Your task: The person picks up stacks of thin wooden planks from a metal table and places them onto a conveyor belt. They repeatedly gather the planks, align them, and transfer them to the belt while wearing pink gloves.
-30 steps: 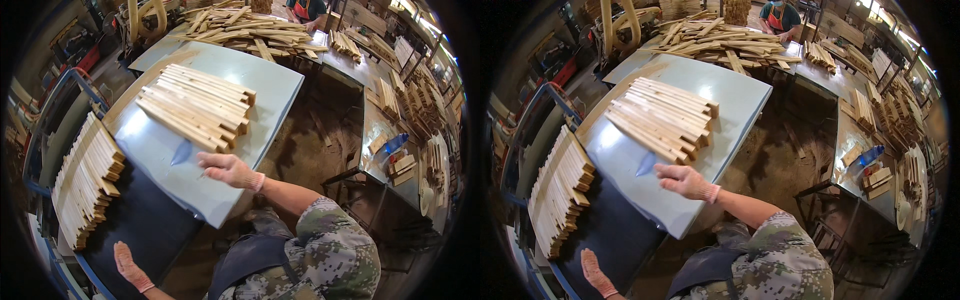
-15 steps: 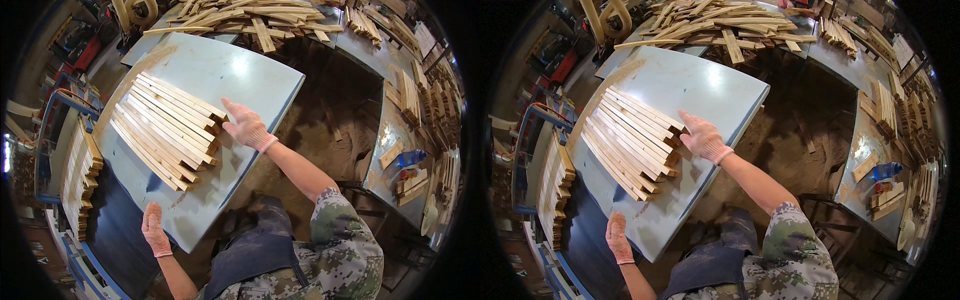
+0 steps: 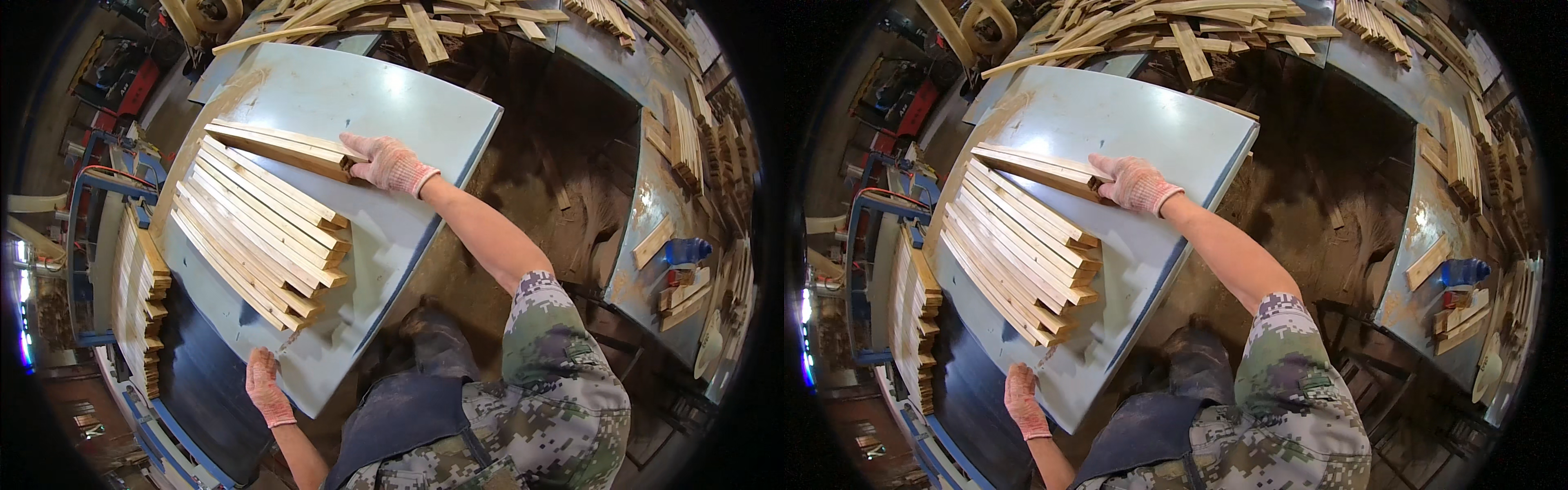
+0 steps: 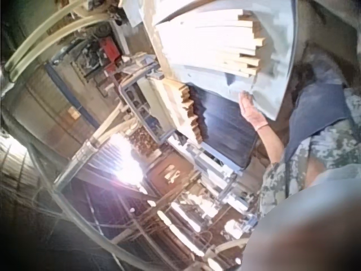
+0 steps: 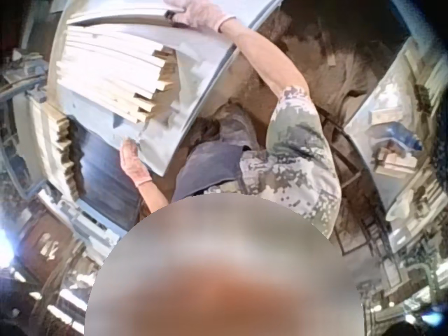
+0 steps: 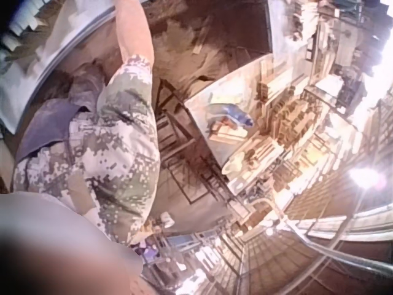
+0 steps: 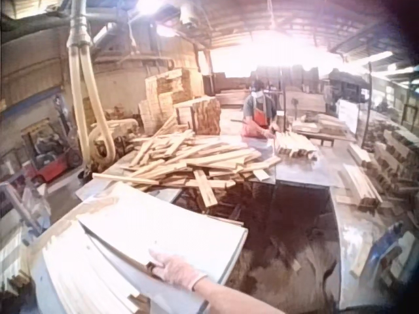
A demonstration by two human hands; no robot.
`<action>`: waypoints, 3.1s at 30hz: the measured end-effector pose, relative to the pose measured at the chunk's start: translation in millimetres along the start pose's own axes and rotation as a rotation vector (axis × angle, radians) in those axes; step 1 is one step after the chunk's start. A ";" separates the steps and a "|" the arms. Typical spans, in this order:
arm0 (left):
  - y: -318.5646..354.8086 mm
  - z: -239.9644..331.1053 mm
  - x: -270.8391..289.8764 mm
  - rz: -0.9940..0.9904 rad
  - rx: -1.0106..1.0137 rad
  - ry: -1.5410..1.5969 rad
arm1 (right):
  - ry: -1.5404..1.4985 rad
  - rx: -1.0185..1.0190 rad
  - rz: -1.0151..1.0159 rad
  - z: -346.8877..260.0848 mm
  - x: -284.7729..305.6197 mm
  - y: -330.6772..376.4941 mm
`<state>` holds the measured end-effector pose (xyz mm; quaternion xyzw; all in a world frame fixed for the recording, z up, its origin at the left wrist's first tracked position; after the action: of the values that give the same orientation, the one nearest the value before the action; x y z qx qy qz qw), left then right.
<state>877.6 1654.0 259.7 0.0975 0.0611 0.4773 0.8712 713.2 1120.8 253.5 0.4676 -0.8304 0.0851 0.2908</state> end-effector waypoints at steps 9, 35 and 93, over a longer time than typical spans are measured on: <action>-11.4 -11.1 -1.4 0.024 -0.002 0.001 | 0.028 0.286 0.390 11.3 -1.3 30.1; -7.9 59.6 -64.0 -0.084 -0.468 0.148 | -0.946 0.109 0.022 -50.3 17.5 100.2; 136.2 39.4 45.1 0.338 -0.107 0.478 | -0.815 -0.032 -0.648 -170.1 -308.3 379.4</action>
<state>798.1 1759.2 328.5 -0.0549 0.2221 0.6277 0.7441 589.7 1623.3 268.5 0.6913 -0.6900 -0.2111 -0.0377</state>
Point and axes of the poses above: each hand's wrist, its own y-axis away from the middle knuckle, its own x-axis out of the back of the hand, z = x × y, the point moved 1 cm from there along -y, towards the middle knuckle, and after that the axes turned 9 degrees about -z, right-handed, at the moved point
